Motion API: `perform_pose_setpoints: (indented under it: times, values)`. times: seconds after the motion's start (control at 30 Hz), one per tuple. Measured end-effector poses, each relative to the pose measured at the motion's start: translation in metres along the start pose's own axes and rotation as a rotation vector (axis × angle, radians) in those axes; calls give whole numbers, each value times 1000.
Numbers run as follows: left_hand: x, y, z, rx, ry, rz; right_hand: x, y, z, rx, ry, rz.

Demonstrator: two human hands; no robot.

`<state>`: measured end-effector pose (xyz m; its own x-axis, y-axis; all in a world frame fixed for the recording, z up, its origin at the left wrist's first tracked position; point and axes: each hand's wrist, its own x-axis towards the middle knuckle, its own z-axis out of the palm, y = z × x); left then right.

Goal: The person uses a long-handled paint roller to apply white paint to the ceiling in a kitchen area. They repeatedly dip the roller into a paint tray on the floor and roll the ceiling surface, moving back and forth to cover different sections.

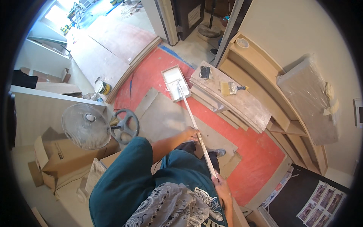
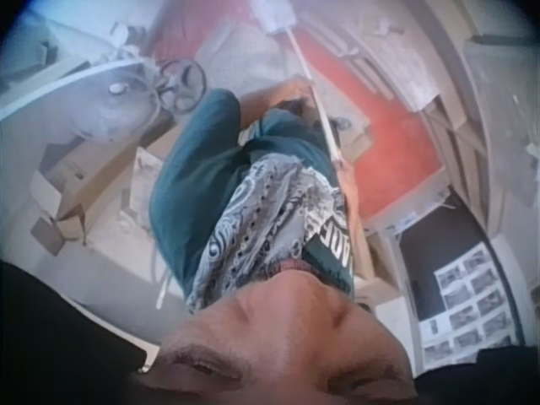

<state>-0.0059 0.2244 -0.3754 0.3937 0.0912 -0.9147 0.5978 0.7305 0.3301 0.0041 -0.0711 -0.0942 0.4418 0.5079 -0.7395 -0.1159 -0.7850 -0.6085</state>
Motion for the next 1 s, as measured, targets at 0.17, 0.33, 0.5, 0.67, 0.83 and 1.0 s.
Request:
perform_pose_setpoints:
  times: [0.17, 0.33, 0.5, 0.67, 0.83, 1.0]
  values:
    - [29, 29, -20, -76, 54, 50, 53, -30, 10, 61, -50, 104]
    - [27, 13, -22, -132, -126, 4, 44, -12, 7, -31, 11, 44]
    - [-31, -29, 16, -127, -227, -67, -32, -19, -24, -44, 9, 110]
    - [-60, -45, 37, -143, -332, -94, -74, -49, -44, -59, -32, 281]
    - [-30, -44, 17, -210, -354, -56, -49, -41, -35, -226, -26, 98]
    - [-22, -37, 0, -168, -327, -78, -39, -26, -19, -224, 76, -54]
